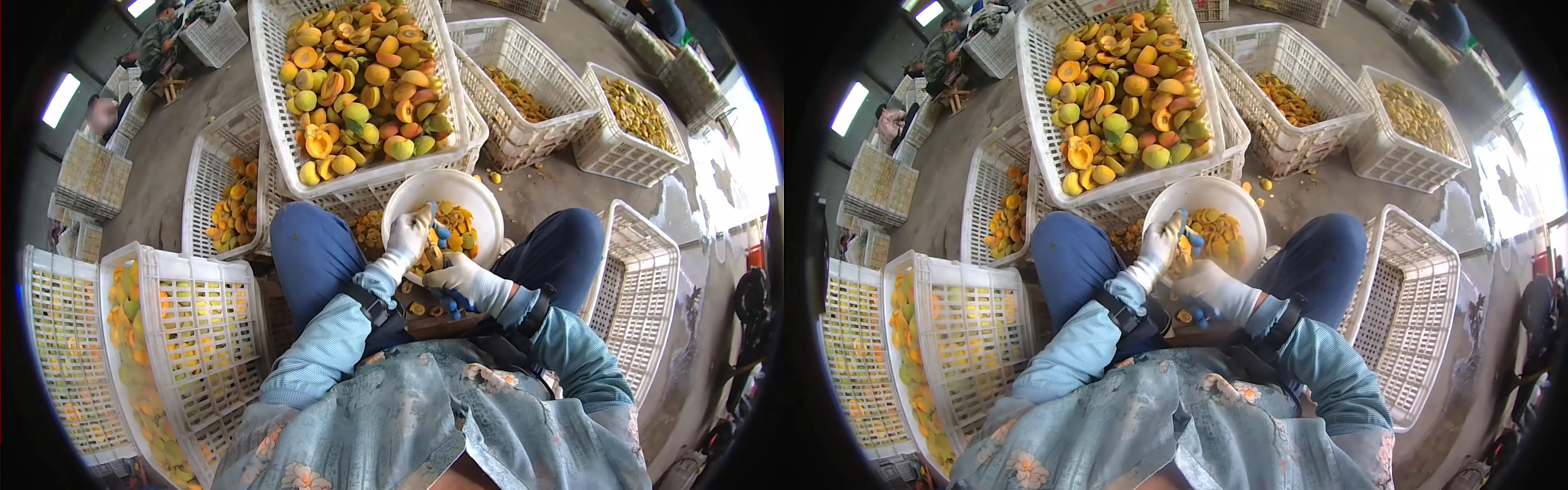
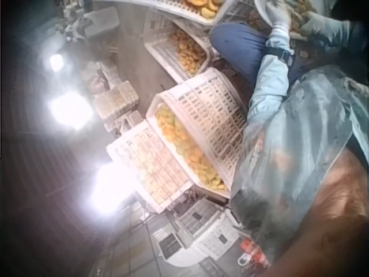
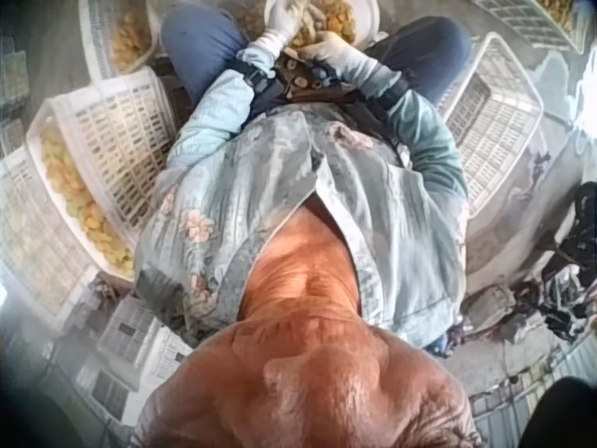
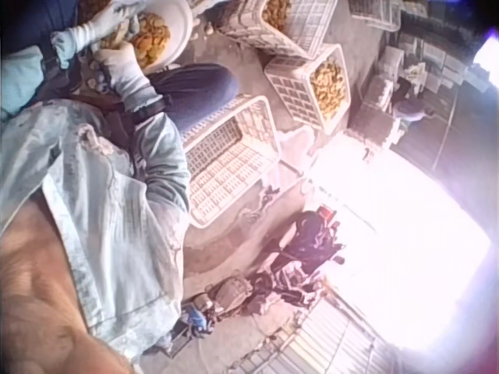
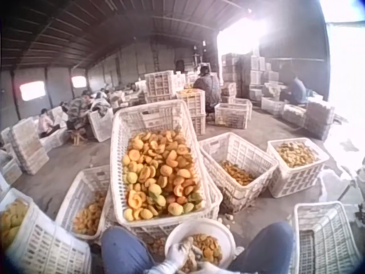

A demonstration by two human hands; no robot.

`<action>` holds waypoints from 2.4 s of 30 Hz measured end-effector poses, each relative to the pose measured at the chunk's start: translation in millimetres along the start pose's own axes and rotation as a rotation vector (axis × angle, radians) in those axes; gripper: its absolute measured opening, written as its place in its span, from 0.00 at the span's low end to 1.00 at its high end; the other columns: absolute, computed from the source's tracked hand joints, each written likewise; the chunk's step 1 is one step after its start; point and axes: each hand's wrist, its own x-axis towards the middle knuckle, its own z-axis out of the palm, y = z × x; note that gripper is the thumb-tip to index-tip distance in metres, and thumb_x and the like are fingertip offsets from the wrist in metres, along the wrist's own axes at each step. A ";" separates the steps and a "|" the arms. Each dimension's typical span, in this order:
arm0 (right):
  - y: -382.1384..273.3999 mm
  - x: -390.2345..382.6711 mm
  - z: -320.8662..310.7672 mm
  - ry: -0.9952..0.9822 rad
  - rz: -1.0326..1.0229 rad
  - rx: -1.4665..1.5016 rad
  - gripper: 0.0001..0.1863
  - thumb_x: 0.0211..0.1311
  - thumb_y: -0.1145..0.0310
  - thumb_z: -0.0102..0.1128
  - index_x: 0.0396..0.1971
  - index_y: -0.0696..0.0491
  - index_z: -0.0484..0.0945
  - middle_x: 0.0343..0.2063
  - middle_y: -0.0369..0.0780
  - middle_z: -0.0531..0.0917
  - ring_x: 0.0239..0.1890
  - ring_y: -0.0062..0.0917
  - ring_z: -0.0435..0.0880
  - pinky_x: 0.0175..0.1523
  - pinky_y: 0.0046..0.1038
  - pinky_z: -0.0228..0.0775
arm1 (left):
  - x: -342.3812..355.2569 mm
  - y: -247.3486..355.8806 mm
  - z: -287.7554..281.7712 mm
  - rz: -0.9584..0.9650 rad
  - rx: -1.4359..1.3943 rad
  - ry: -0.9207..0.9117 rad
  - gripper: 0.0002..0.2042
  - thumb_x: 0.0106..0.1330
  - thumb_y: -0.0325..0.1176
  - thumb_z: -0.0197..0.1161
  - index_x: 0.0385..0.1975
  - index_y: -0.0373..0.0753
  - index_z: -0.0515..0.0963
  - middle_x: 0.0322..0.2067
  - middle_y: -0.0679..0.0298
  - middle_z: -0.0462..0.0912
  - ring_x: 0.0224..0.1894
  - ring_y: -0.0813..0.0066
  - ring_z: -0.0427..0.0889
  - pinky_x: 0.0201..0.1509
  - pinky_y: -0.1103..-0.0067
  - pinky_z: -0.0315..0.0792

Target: Using a handheld pitting tool to remove seeds from halved apricots and place them in a bucket.

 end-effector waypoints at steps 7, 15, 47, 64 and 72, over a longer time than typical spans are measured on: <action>-7.6 -7.5 -15.8 -0.208 0.267 0.367 0.05 0.54 0.69 0.57 0.25 0.54 0.73 0.12 0.31 0.72 0.07 0.16 0.68 0.09 0.20 0.57 | 4.7 11.4 -15.9 0.106 0.112 -0.305 0.28 0.66 0.53 0.45 0.20 0.31 0.78 0.19 0.60 0.80 0.21 0.77 0.76 0.30 0.84 0.71; -2.7 -1.6 4.8 0.128 0.063 -0.064 0.11 0.50 0.66 0.61 0.29 0.59 0.74 0.16 0.33 0.75 0.17 0.19 0.74 0.21 0.20 0.65 | -2.7 25.3 -0.5 -0.250 -0.304 -0.102 0.29 0.64 0.57 0.47 0.21 0.30 0.76 0.19 0.58 0.79 0.18 0.72 0.77 0.22 0.80 0.74; 13.0 4.1 1.9 0.167 -0.313 -0.434 0.24 0.51 0.63 0.63 0.45 0.60 0.68 0.31 0.38 0.78 0.32 0.20 0.75 0.38 0.21 0.69 | 2.0 13.9 5.7 -0.144 -0.852 -0.027 0.27 0.60 0.59 0.50 0.30 0.36 0.76 0.25 0.56 0.79 0.20 0.67 0.77 0.19 0.77 0.72; 48.8 9.0 -36.3 0.339 0.040 -1.347 0.15 0.63 0.67 0.38 0.37 0.62 0.71 0.26 0.51 0.80 0.30 0.41 0.81 0.35 0.37 0.73 | 1.6 114.7 -182.8 0.474 -0.253 0.803 0.20 0.68 0.44 0.47 0.12 0.45 0.63 0.10 0.76 0.61 0.10 0.88 0.59 0.13 0.85 0.52; 29.7 10.3 -22.4 0.341 0.116 -1.081 0.14 0.58 0.66 0.43 0.36 0.62 0.71 0.28 0.53 0.80 0.35 0.45 0.80 0.40 0.38 0.72 | 27.2 129.1 -235.4 0.403 1.358 0.661 0.33 0.52 0.45 0.62 0.58 0.44 0.60 0.57 0.52 0.63 0.57 0.54 0.65 0.60 0.62 0.59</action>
